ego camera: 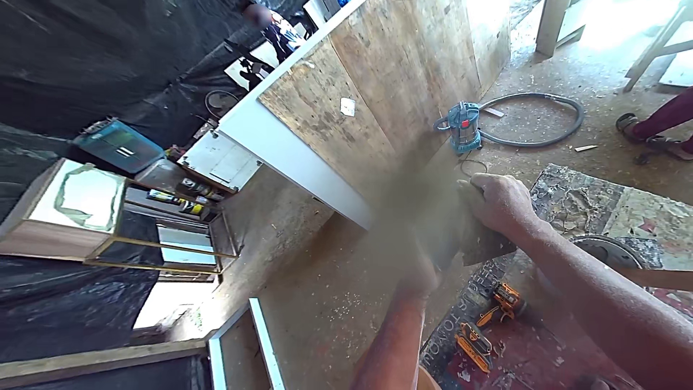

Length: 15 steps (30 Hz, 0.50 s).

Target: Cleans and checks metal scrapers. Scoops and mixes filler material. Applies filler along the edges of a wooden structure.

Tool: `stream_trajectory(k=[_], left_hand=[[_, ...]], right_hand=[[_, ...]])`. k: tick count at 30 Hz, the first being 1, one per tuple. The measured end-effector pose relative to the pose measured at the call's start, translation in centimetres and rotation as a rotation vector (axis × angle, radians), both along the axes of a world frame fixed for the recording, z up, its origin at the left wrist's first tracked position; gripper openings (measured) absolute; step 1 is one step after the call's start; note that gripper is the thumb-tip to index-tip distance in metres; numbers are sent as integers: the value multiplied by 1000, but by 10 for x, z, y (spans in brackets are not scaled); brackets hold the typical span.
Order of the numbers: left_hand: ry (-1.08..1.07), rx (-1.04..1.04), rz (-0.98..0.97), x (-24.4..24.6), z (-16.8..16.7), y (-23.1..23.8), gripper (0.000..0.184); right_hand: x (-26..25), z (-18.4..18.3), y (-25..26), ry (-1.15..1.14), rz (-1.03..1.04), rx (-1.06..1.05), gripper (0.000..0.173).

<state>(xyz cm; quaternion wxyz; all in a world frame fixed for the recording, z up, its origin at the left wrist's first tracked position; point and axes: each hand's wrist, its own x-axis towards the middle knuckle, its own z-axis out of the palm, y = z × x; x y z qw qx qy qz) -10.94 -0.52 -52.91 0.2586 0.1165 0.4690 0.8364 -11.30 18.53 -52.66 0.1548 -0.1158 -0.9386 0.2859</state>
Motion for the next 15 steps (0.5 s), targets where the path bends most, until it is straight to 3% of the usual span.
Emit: stream_trajectory(k=[5, 15], left_hand=[[-42, 82, -155, -1, -4, -7, 88], [21, -72, -213, -1, -10, -5, 103]], right_hand=[[-1, 3, -4, 1, 44, 19, 51], [16, 19, -37, 162, 228, 52, 40]])
